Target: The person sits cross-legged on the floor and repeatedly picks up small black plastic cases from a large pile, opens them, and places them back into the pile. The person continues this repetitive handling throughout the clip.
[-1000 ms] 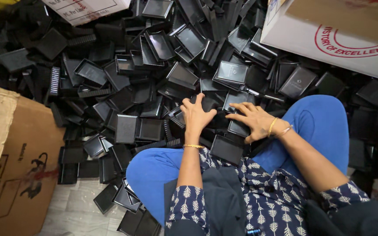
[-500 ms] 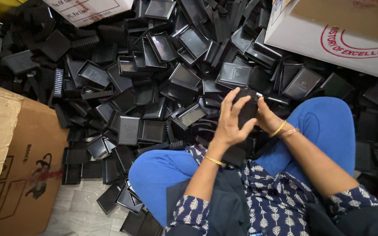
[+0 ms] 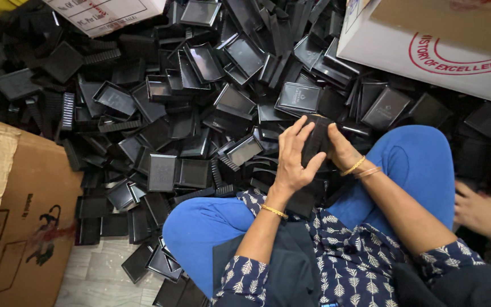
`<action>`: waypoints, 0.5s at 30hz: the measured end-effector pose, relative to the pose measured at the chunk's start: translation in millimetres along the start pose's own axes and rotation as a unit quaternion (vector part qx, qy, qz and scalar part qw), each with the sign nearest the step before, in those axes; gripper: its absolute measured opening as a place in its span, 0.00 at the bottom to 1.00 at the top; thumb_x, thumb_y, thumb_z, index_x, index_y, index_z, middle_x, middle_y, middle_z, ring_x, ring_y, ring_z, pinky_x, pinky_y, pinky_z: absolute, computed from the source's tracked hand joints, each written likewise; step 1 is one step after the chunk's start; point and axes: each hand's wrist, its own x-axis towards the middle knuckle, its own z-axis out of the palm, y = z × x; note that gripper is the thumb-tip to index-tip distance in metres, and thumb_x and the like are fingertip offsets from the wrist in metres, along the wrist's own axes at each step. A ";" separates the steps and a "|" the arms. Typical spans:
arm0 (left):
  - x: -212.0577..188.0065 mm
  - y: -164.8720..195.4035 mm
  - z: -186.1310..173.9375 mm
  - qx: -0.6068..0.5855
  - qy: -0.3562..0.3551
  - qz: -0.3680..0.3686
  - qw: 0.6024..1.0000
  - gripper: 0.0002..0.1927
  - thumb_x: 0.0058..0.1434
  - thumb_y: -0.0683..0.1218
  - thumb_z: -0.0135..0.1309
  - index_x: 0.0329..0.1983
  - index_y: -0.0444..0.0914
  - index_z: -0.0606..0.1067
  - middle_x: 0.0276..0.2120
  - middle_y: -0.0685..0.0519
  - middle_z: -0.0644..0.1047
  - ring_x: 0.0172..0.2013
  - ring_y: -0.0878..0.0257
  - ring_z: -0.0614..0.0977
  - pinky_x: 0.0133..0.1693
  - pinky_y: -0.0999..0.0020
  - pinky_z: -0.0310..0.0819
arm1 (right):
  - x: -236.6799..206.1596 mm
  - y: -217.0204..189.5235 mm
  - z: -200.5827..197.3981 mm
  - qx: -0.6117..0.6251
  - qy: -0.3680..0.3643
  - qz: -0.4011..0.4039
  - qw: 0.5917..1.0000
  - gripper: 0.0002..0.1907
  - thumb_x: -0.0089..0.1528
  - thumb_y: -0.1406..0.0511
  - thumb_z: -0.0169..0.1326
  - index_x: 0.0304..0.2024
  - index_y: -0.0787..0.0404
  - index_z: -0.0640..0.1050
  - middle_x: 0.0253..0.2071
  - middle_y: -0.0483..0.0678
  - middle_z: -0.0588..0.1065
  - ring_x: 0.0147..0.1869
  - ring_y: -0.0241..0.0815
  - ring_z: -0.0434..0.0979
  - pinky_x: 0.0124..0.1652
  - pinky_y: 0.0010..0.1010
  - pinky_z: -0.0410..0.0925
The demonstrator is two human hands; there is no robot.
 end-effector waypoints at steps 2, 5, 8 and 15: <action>0.7 0.5 0.3 0.026 -0.021 0.013 0.999 0.38 0.59 0.50 0.64 0.71 0.38 0.65 0.71 0.42 0.64 0.67 0.40 0.68 0.70 0.50 0.60 | -2.5 -5.7 5.0 0.004 -0.020 -0.040 0.999 0.39 0.67 0.39 0.43 0.72 0.54 0.61 0.65 0.48 0.67 0.69 0.43 0.68 0.66 0.41 0.63; 0.2 -1.1 1.6 0.031 -0.055 0.027 0.998 0.43 0.55 0.51 0.66 0.71 0.36 0.63 0.71 0.40 0.62 0.66 0.37 0.65 0.69 0.47 0.58 | -4.2 -10.7 8.6 0.029 -0.014 -0.014 0.999 0.39 0.65 0.39 0.43 0.72 0.48 0.58 0.65 0.47 0.68 0.68 0.43 0.69 0.64 0.41 0.66; -3.0 -4.4 4.9 0.027 -0.060 0.048 0.997 0.45 0.54 0.51 0.67 0.72 0.35 0.61 0.70 0.38 0.61 0.66 0.34 0.65 0.68 0.46 0.59 | -3.3 -12.7 6.8 0.075 0.051 0.071 0.993 0.39 0.62 0.37 0.37 0.69 0.47 0.61 0.62 0.45 0.72 0.64 0.42 0.74 0.57 0.43 0.71; -1.7 -14.5 -1.3 0.013 0.015 -0.063 0.998 0.21 0.67 0.43 0.60 0.62 0.37 0.71 0.51 0.42 0.80 0.50 0.44 0.84 0.51 0.59 0.80 | -0.7 -12.4 -9.2 -0.032 0.022 0.032 0.999 0.29 0.65 0.46 0.43 0.66 0.46 0.62 0.55 0.47 0.73 0.53 0.41 0.77 0.50 0.38 0.73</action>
